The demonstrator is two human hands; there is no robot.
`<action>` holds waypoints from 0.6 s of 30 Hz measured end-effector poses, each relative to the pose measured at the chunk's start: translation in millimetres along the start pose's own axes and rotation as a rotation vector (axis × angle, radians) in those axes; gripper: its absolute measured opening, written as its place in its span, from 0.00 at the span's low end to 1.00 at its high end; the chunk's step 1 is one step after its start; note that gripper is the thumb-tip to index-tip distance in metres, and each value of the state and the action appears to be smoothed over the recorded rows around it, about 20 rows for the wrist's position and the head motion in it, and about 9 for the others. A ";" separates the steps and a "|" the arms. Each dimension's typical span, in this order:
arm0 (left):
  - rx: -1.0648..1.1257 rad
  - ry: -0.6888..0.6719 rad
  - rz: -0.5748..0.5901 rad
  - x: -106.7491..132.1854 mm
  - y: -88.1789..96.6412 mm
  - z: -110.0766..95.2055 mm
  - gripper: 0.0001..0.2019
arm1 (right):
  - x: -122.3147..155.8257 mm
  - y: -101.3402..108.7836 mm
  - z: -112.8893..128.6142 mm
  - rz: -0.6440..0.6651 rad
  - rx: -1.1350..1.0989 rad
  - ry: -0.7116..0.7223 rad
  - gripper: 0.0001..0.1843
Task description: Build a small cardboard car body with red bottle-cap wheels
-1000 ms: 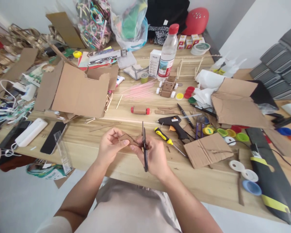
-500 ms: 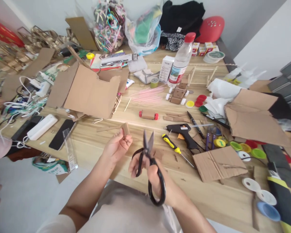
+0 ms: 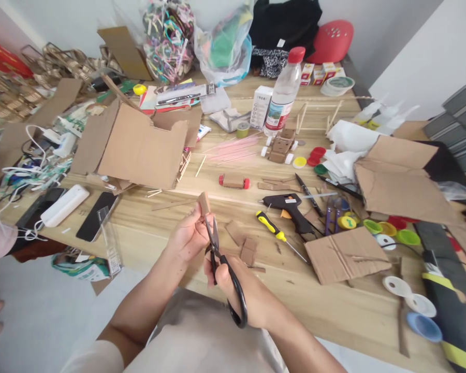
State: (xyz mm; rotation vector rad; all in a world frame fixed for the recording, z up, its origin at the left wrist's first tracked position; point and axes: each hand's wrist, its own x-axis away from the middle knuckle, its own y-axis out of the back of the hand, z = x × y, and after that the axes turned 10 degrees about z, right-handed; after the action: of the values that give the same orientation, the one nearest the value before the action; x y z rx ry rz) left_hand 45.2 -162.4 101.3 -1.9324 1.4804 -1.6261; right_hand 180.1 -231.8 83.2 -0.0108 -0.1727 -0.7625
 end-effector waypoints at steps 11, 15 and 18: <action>0.019 0.148 0.049 0.8 2.7 -1.5 0.20 | 2.3 0.3 3.7 0.005 0.013 -0.021 0.47; 0.043 0.153 0.008 4.3 -2.4 -2.2 0.22 | 3.5 0.5 4.4 0.007 0.020 -0.011 0.46; 0.059 0.145 -0.029 6.4 -5.6 -2.2 0.23 | 3.4 1.4 3.9 -0.004 0.024 -0.004 0.47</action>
State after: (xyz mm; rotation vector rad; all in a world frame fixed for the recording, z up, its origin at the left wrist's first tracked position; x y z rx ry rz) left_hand 45.7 -163.9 110.0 -1.8480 1.4434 -1.8365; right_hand 182.9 -232.9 87.7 0.0109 -0.1860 -0.7645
